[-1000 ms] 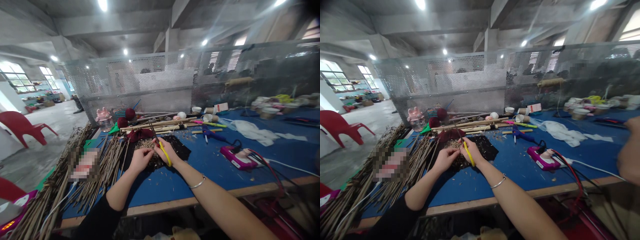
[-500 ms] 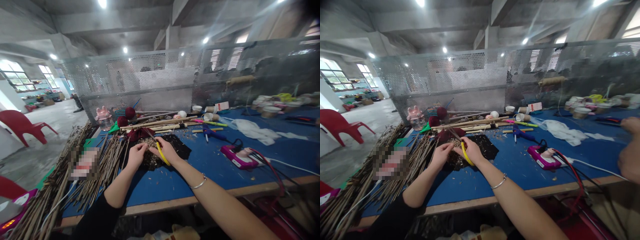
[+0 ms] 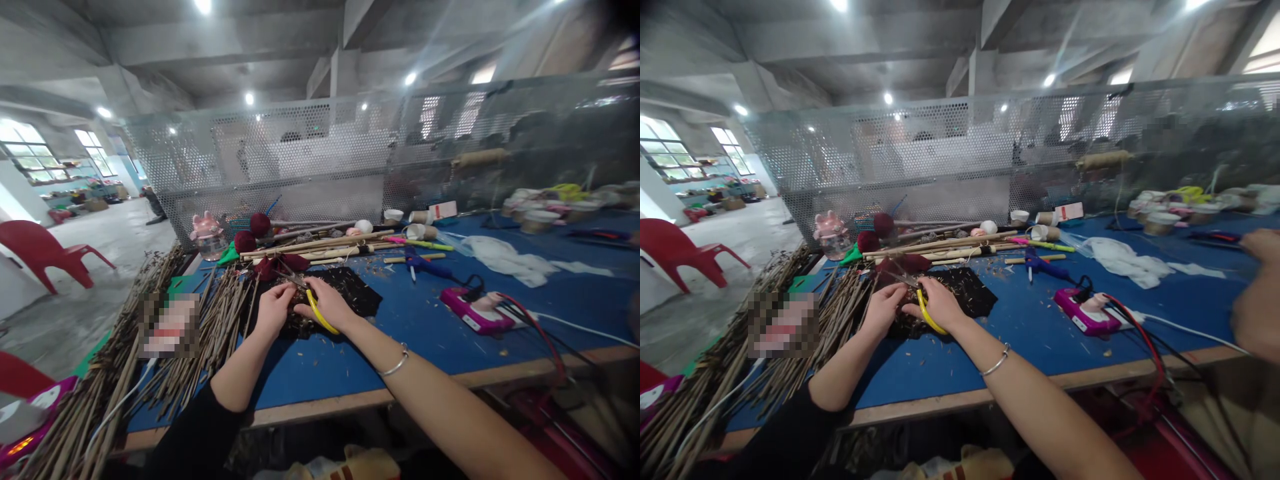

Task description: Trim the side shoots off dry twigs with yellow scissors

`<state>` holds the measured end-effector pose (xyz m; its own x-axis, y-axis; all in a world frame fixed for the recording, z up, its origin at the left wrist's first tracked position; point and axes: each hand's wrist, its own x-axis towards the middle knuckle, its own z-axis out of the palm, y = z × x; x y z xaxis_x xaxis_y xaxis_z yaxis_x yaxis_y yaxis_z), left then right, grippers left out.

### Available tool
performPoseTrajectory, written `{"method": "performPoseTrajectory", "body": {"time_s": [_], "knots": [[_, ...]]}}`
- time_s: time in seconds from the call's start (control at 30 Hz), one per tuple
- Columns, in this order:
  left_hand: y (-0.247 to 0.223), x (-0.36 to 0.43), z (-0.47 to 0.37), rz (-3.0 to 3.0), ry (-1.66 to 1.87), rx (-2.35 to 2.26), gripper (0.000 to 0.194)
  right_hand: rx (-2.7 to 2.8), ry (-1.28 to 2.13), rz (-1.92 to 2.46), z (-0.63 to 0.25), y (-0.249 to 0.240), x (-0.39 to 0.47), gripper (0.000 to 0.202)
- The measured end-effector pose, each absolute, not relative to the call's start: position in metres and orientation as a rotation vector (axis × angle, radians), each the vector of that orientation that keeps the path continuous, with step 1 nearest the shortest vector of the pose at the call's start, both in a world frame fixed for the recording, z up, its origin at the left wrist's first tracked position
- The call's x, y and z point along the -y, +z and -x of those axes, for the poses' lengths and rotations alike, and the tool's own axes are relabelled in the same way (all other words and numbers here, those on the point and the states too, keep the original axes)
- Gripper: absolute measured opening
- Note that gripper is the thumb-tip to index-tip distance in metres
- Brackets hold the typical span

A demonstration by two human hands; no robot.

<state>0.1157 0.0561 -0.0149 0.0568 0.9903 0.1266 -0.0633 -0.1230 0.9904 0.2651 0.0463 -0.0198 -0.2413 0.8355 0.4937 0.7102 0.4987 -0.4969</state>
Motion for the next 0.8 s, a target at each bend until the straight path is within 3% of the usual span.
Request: {"method": "performPoseTrajectory", "body": {"time_s": [0.57,0.8], "knots": [[-0.0177,-0.0593,-0.1106,-1.477,1.343,-1.226,0.037,1.967,0.304,1.377,-0.2644,-0.0191,-0.0427,0.039],[-0.0177,-0.0612,-0.1108,-1.442,1.387,-1.185,0.033,2.035,0.130,1.433,-0.2629,-0.0183,-0.0406,0.056]]}}
